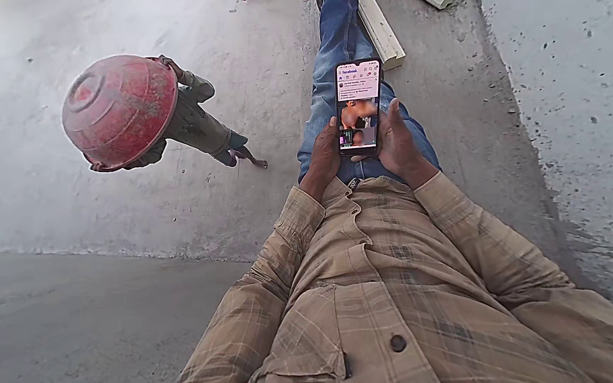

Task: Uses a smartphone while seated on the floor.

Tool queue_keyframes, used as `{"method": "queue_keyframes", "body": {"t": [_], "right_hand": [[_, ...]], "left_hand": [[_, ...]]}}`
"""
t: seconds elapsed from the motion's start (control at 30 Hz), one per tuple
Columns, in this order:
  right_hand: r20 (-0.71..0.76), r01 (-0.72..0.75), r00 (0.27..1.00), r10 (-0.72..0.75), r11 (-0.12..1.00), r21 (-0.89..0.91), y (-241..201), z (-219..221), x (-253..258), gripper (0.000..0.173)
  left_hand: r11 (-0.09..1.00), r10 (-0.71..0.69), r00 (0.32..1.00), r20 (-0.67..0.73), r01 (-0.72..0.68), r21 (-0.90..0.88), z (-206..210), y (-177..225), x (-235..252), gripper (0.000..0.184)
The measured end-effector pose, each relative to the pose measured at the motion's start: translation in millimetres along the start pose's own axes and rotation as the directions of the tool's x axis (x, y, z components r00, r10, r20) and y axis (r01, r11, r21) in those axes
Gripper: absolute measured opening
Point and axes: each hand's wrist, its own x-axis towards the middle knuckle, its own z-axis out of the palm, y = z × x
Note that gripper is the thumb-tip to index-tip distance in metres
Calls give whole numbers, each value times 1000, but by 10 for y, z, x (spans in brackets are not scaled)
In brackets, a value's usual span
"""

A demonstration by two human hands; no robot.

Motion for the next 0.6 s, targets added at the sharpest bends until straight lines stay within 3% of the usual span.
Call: {"method": "queue_keyframes", "body": {"t": [0.6], "right_hand": [[-11,11,1000,-11,1000,-8,-6,2,-1,72]], "left_hand": [[1000,-7,1000,-9,7,26,-2,-1,4,39]]}}
